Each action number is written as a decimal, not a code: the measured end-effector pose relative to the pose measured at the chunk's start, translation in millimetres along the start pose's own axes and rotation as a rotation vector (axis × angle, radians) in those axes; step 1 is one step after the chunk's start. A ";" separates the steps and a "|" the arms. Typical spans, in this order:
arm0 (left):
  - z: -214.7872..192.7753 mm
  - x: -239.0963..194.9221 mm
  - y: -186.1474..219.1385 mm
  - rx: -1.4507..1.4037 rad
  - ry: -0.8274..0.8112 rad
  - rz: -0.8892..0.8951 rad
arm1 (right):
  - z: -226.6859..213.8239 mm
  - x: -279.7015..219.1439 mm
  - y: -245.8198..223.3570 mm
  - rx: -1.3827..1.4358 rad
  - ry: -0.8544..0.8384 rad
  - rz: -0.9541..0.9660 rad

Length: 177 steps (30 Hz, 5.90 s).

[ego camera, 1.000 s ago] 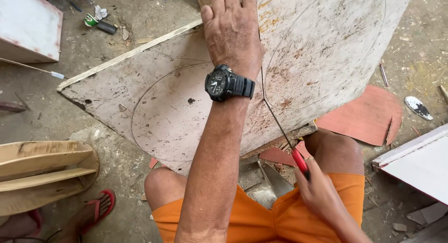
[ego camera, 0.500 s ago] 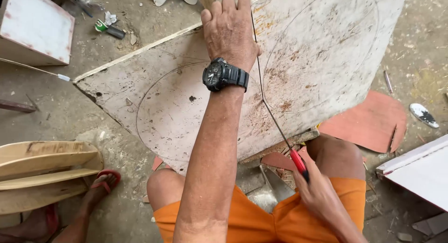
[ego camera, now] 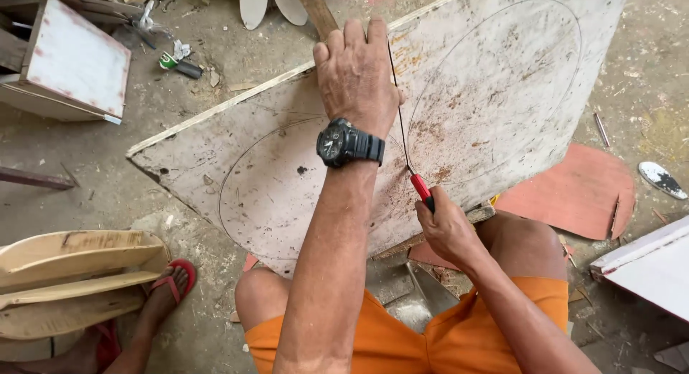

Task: Sawing a circular shape out of a plywood board using a hand saw

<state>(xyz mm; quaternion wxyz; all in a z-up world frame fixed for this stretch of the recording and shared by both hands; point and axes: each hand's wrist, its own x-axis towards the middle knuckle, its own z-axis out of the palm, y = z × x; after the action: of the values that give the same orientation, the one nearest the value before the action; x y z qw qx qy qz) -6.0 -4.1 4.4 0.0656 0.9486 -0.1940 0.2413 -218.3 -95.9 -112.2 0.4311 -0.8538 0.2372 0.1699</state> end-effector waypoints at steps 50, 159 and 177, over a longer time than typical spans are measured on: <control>12.5 3.8 -8.8 -0.033 -0.048 0.013 | -3.4 -25.3 -9.9 -0.002 0.003 0.062; 19.0 4.5 -5.9 0.029 -0.039 0.004 | 3.5 -121.7 118.3 -0.067 -0.042 0.200; 17.8 4.0 -7.6 -0.005 -0.033 0.021 | 10.0 -135.6 136.2 -0.170 0.004 0.220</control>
<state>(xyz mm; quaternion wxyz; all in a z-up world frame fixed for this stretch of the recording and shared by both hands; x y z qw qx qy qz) 8.0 -2.3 -9.5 0.0621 0.9502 -0.2056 0.2258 -406.7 -122.9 -140.1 0.3354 -0.8565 0.3149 0.2339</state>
